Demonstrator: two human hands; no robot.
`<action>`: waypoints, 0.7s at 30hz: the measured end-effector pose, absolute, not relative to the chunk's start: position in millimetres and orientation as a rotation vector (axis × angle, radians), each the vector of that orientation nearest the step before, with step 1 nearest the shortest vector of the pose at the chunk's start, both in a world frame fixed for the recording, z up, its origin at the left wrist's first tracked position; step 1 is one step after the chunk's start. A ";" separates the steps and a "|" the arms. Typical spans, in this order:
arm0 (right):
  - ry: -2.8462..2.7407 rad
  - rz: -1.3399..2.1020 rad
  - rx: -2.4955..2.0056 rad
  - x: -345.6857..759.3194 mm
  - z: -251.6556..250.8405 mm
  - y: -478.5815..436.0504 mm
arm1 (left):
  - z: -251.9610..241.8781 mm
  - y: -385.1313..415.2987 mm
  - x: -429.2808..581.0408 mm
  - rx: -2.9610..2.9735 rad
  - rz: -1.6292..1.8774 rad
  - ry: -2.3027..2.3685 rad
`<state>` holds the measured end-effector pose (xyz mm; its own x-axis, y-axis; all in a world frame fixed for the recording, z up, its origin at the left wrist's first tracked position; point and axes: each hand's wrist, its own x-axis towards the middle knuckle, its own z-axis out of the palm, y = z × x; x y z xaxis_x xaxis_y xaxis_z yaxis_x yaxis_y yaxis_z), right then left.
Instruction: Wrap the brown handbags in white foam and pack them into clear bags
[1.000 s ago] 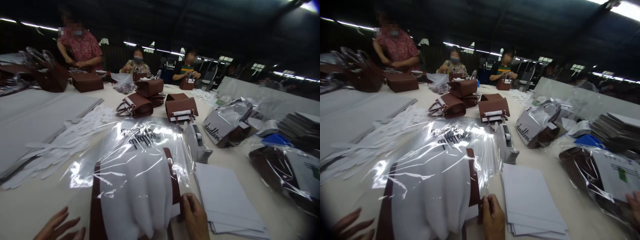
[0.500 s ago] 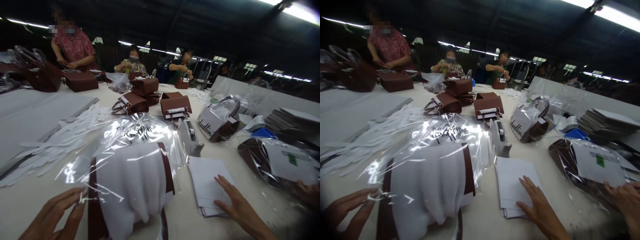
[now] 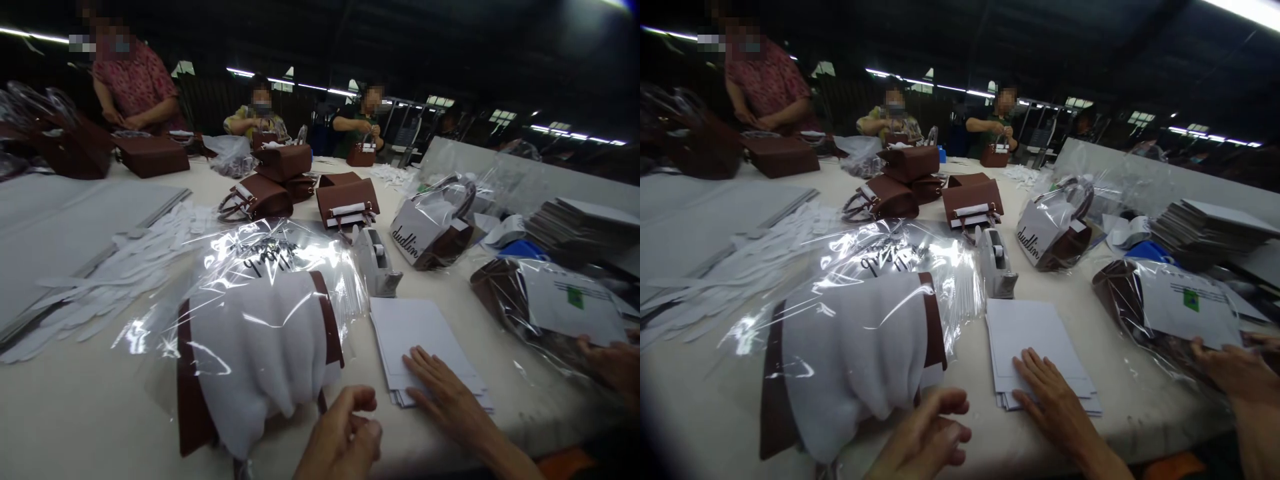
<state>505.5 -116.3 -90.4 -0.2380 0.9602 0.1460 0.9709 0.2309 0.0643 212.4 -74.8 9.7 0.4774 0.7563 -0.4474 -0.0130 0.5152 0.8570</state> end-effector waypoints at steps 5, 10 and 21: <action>-2.340 -0.234 -1.878 498.0 -97.1 -123.2 | -6.4 -54.0 281.3 0.770 0.389 1.019; -2.291 -0.215 -1.857 499.0 -97.5 -122.1 | -33.5 -50.5 311.7 0.747 0.340 1.125; -2.220 -0.235 -1.792 498.2 -104.5 -123.8 | -22.4 -57.7 331.4 0.714 0.453 1.103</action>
